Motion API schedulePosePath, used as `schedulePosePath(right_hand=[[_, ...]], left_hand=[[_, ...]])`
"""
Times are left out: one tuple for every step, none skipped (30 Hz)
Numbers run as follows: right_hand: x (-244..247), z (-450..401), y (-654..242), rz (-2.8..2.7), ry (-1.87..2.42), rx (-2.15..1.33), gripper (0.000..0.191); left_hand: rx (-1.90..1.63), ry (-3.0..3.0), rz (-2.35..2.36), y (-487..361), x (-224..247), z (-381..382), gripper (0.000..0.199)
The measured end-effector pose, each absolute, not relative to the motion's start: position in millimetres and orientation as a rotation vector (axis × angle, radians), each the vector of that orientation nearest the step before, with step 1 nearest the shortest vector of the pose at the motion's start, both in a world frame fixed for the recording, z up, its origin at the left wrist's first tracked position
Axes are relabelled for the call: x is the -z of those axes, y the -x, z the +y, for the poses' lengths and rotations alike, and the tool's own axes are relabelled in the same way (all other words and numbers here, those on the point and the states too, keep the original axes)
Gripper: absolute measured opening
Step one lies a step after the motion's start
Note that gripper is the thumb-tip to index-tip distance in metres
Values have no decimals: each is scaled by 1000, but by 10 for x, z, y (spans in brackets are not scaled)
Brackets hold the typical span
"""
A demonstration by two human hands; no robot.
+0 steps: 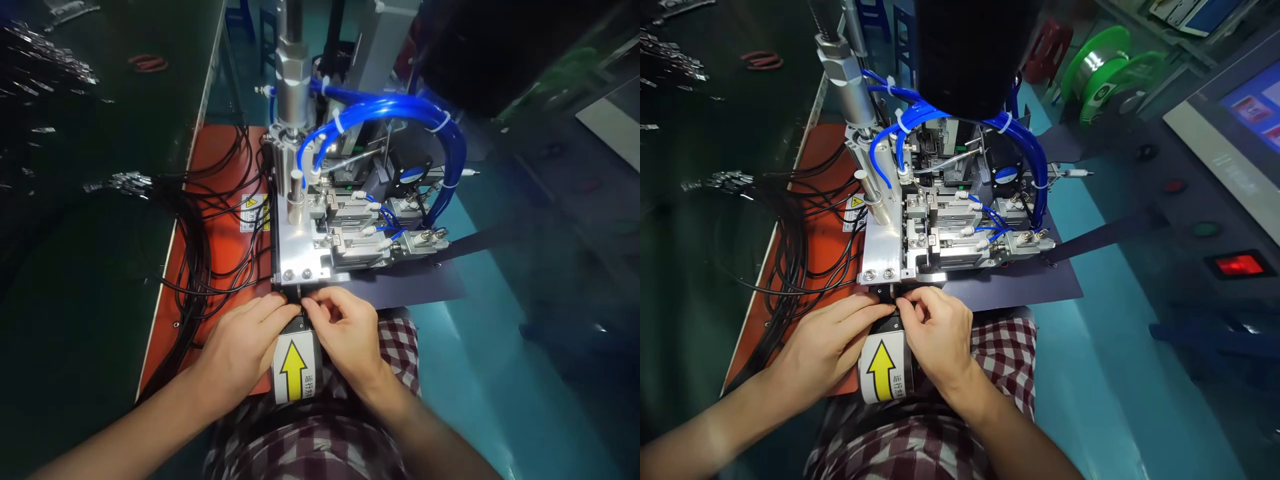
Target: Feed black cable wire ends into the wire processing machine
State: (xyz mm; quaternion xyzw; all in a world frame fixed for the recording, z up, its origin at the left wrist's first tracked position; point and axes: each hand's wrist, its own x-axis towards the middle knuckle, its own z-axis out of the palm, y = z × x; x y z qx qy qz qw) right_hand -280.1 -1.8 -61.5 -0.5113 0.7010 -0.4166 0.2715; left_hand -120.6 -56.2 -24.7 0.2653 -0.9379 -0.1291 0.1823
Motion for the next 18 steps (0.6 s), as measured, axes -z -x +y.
schedulePosePath(right_hand=[[625,-28,2790,1878,1363,1154,17],[639,-35,2783,1863,1343,1179,16],[656,-38,2779,1844,1320,1195,15],[673,-39,2777,1820,1293,1201,15],[692,-37,2777,1791,1260,1205,15],[710,-34,2779,1754,1219,1210,16],[726,-30,2784,1710,1163,1219,18],[742,-26,2789,1660,1098,1231,19],[755,-23,2795,1611,1028,1242,21],[765,-21,2801,1561,953,1250,22],[772,-19,2806,1510,877,1254,23],[776,-19,2809,1463,807,1252,24],[777,-20,2810,1429,749,1252,25],[775,-21,2811,1406,706,1253,26],[772,-24,2811,1390,676,1258,26],[768,-27,2811,1383,657,1260,26],[765,-31,2813,1385,643,1261,26],[766,-36,2816,1385,622,1255,26]], left_hand=[[376,-744,-2639,1206,246,-562,27],[388,-743,-2637,1206,245,-562,27],[395,-746,-2637,1205,244,-562,27],[394,-747,-2632,1203,245,-562,27],[394,-746,-2630,1201,246,-562,27],[396,-747,-2632,1199,248,-564,27],[399,-747,-2632,1197,251,-565,27],[407,-746,-2634,1195,253,-567,28],[419,-747,-2635,1193,256,-568,28],[436,-750,-2639,1190,258,-570,28],[449,-754,-2640,1188,258,-571,28],[460,-755,-2640,1187,258,-572,28],[471,-759,-2640,1185,257,-572,28],[477,-765,-2642,1184,255,-572,27],[476,-768,-2641,1183,252,-571,27],[478,-769,-2643,1183,250,-570,27],[478,-767,-2645,1183,249,-569,27],[476,-765,-2645,1183,249,-568,27]])
